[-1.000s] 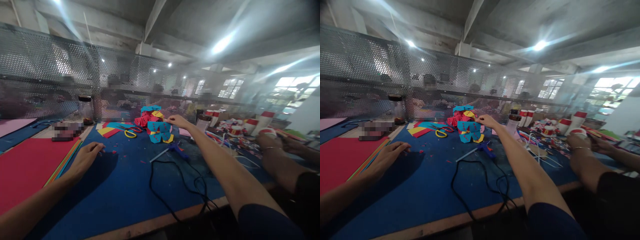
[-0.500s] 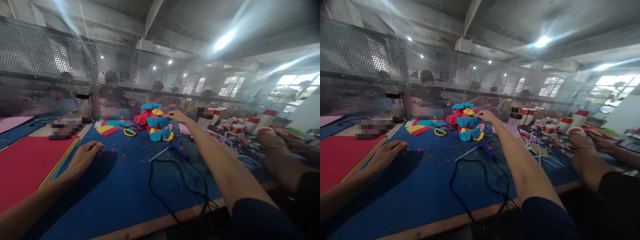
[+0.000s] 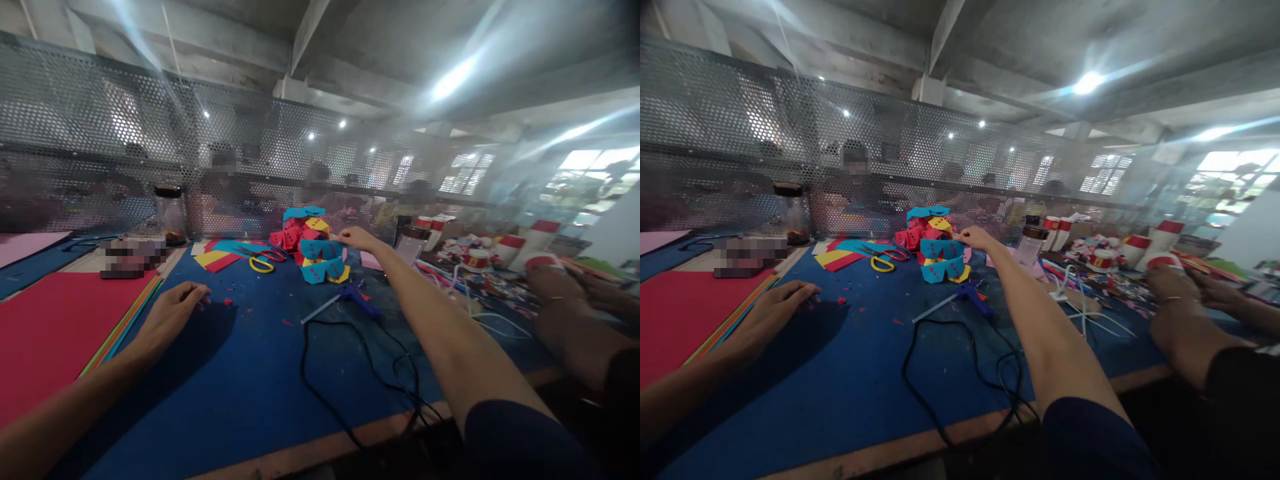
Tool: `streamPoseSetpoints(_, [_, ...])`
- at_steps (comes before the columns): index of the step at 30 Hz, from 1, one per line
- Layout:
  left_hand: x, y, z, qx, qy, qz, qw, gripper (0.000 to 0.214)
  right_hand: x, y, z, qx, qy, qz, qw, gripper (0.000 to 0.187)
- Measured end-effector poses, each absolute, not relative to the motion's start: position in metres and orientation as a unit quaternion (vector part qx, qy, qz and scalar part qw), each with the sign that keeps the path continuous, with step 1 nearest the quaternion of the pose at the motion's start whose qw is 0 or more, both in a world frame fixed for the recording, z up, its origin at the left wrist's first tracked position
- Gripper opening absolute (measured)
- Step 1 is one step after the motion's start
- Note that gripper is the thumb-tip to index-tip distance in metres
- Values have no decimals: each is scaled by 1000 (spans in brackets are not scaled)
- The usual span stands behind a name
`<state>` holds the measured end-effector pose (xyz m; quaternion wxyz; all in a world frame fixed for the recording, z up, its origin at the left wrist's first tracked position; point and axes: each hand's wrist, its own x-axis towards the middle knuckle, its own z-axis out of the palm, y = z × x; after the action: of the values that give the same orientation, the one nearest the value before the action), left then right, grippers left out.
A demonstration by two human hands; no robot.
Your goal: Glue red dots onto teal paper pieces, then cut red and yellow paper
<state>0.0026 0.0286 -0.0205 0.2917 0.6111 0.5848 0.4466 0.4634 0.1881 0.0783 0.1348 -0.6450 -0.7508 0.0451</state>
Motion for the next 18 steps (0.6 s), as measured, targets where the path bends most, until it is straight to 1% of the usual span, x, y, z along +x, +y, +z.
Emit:
streamPoseSetpoints(4, [2,30,-24,615,580,454,283,44,471,184,80,-649,-745,43,152,36])
streamPoseSetpoints(9, [3,31,-22,607,578,458,297,43,474,182,83,-651,-739,52,165,35])
streamPoseSetpoints(18, [3,28,-20,603,575,459,309,41,477,174,96,-649,-741,82,153,35])
